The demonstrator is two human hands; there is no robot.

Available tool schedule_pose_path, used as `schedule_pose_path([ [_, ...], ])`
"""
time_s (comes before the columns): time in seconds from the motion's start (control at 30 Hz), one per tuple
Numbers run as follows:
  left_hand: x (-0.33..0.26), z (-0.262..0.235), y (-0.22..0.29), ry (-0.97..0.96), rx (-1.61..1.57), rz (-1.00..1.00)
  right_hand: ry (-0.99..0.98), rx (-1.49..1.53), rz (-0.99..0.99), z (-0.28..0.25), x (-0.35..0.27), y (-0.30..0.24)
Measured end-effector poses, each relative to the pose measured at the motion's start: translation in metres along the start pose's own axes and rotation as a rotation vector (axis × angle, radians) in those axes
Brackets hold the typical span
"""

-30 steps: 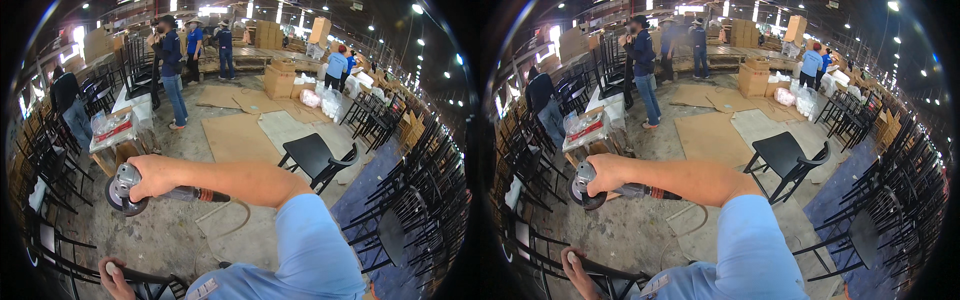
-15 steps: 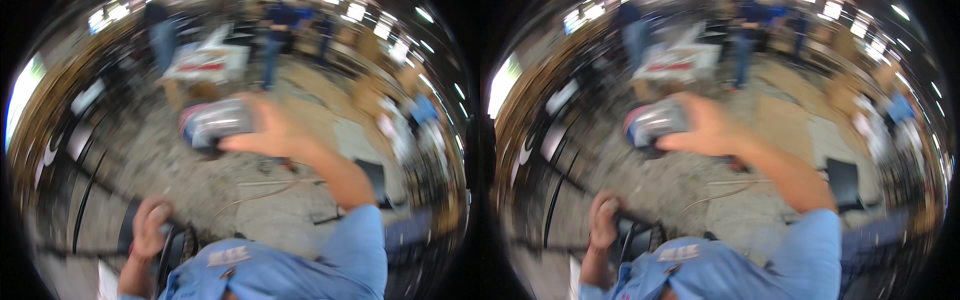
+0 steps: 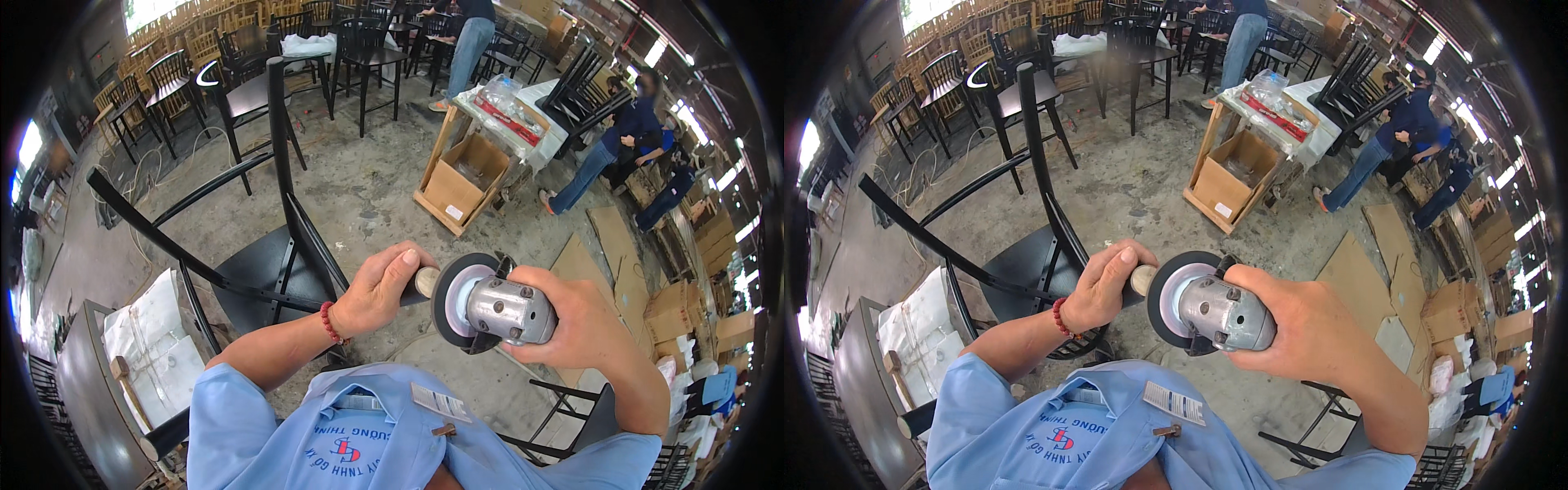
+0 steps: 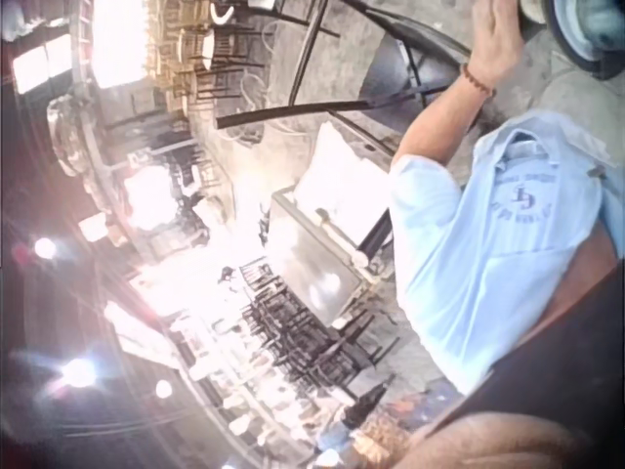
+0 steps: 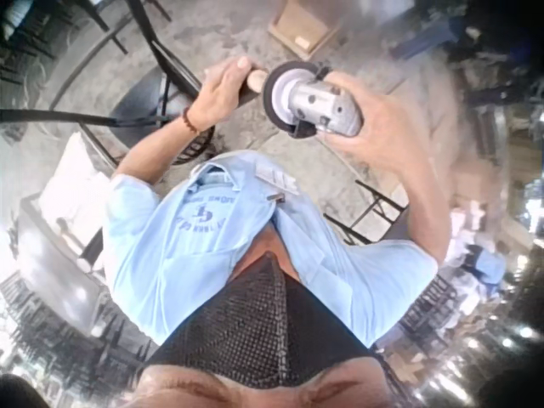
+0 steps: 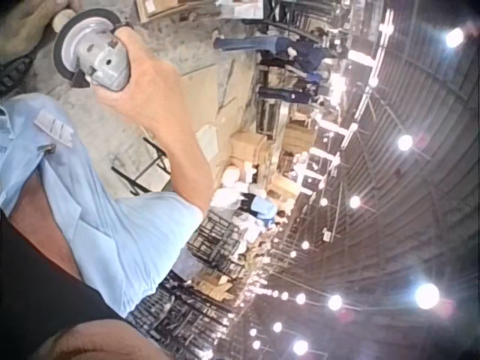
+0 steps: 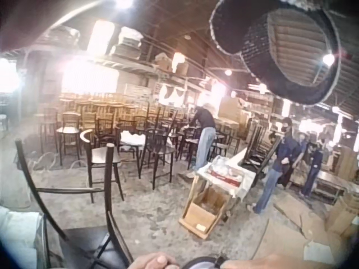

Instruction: The person uses a handheld power sander to smooth the legs of black wooden chairs, then wipes the sanded areas with a cloth. The person handles multiple chairs one at a time, flipping them to access different legs.

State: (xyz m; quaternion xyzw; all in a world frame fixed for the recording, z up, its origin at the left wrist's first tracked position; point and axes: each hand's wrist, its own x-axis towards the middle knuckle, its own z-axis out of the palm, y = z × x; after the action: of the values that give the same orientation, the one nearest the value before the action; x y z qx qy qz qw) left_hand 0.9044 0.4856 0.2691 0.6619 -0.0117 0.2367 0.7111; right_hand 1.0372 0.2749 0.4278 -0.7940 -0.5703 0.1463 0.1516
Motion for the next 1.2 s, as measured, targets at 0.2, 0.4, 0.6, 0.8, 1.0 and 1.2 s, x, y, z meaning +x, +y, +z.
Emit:
schedule_pose_path([
  [0.2,0.003,0.002,0.001,0.014,0.013,0.063,0.075,-0.022,0.067,-0.012,0.011,-0.009],
  [0.4,0.000,-0.006,-0.001,-0.026,-0.064,-0.075,-0.034,-0.209,0.035,-0.022,0.022,-0.046],
  [0.6,0.004,-0.047,-0.023,0.007,0.080,-0.080,0.043,-0.218,0.116,-0.059,0.090,-0.046],
  [0.8,0.069,-0.223,-0.027,0.776,0.687,0.123,0.197,0.004,-0.030,-0.064,0.184,-0.034],
  [1.0,0.167,-0.309,0.017,0.643,0.558,0.112,0.065,0.240,-0.078,-0.054,0.326,-0.094],
  [1.2,0.181,-0.310,-0.001,0.728,0.554,0.002,-0.098,0.251,0.014,-0.049,0.404,-0.130],
])
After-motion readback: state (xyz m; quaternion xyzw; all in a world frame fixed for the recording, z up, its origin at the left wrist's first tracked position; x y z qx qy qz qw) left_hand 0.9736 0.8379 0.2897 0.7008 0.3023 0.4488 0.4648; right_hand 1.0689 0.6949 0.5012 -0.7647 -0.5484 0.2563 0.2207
